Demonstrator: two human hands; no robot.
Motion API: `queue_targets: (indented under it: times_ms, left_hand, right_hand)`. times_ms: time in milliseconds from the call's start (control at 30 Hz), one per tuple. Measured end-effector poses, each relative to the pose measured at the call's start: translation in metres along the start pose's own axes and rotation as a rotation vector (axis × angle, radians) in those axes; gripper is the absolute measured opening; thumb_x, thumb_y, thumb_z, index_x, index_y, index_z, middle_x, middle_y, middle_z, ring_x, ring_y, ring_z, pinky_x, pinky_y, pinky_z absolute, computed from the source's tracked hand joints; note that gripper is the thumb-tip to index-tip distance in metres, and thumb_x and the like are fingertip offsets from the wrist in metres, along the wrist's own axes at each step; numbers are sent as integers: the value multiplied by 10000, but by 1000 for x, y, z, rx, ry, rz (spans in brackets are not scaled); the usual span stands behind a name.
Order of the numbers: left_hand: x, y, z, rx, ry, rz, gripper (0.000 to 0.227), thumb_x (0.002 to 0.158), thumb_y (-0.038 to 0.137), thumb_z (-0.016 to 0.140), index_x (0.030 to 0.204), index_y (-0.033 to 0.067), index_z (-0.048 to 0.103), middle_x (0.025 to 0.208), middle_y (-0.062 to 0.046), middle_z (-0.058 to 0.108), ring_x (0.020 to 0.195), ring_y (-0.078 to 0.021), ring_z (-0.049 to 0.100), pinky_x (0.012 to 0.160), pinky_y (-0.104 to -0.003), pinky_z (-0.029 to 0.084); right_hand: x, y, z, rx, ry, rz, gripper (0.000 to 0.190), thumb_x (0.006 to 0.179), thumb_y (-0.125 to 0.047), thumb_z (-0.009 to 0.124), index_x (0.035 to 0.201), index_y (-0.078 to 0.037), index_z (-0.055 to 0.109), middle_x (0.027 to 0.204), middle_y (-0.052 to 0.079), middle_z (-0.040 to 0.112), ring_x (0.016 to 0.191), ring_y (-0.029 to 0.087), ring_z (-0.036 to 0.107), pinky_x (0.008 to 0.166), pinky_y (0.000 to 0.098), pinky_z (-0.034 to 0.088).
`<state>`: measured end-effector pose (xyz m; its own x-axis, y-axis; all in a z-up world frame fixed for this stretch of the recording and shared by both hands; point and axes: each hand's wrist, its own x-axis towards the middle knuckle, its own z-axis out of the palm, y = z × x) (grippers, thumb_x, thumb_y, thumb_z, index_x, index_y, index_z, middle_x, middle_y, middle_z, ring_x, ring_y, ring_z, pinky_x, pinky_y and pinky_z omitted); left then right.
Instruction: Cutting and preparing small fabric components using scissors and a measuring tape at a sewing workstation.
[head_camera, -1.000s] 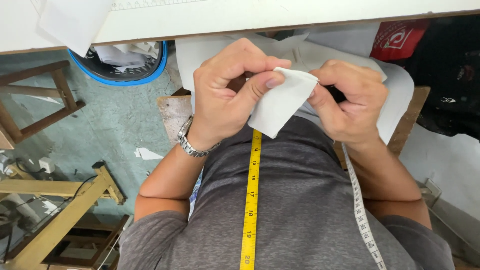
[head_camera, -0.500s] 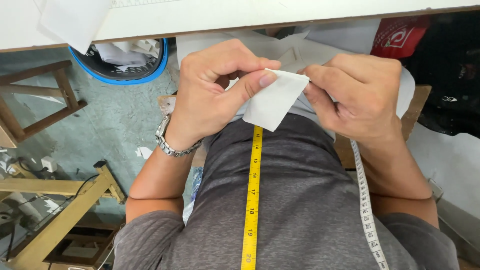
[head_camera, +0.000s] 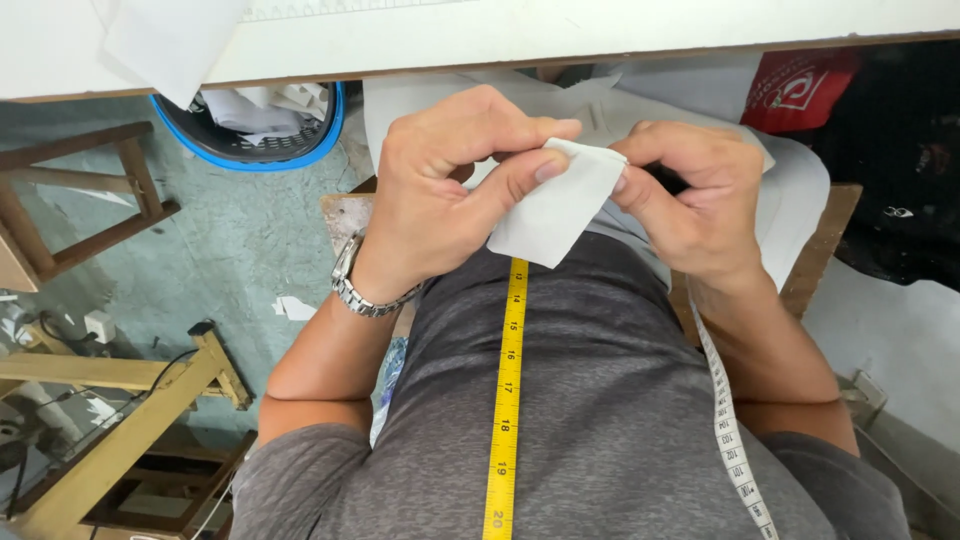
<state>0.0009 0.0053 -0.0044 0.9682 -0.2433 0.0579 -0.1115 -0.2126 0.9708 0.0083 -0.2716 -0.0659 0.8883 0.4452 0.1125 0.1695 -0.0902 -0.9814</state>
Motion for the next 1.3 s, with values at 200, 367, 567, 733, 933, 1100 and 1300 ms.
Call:
queue_targets:
  times_ms: [200,367,567,733,933,1100,1300]
  left_hand:
    - [2,-6,0,-85,-7,-83,177,1275,203,845,1388,76,891,1176,-38,758,966,-117,645,798,-271,516]
    - [15,0,-10,-160,223,-78,147,1271,188,836,1317,48,841,1137,-52,828,960,-112,700,834,-278,590]
    - [-20,-44,25,-231,236,-167,61,1227,184,831,1186,142,815,1030,34,752,866,-67,576,754,-251,480]
    - [-57,-29,10,4,92,-177,300,1332,338,667,1535,138,756,1466,-37,759,1300,-163,725,1110,-357,653]
    - [-65,6,-7,23,42,239,493,1159,361,973,1566,141,804,1443,-119,784,1227,-250,821,1120,-394,685]
    - [-51,-1,3,-80,153,237,255,1177,160,969,1415,123,883,1290,-142,834,1046,-235,803,903,-350,643]
    - [-33,-7,26,-136,265,240,332,1128,200,1022,1413,143,862,1250,-99,815,1048,-204,755,855,-343,587]
  right_hand:
    - [14,-10,-13,-98,-74,-56,219,1283,-80,823,1208,123,857,1028,196,816,851,274,717,775,416,553]
    - [16,-30,-28,-514,-290,-303,231,1280,-175,888,1125,-5,919,839,65,759,705,197,678,650,393,550]
    - [0,-53,-25,-352,-421,-489,230,1163,-244,917,1091,-30,870,858,52,739,628,210,616,563,367,453]
    - [-5,-58,-22,-310,-314,-371,241,1172,-172,884,1089,51,846,801,116,707,611,245,587,578,398,426]
    - [-11,-67,-8,-333,-222,-249,190,1208,-129,895,1157,48,849,795,80,627,637,225,491,637,395,385]
    - [-29,-42,-4,-233,-79,13,199,1144,-95,1002,1253,0,866,829,43,719,648,109,530,626,278,430]
    - [-34,-17,18,195,176,110,292,1168,-232,919,1353,-9,883,1104,77,892,860,92,704,759,271,516]
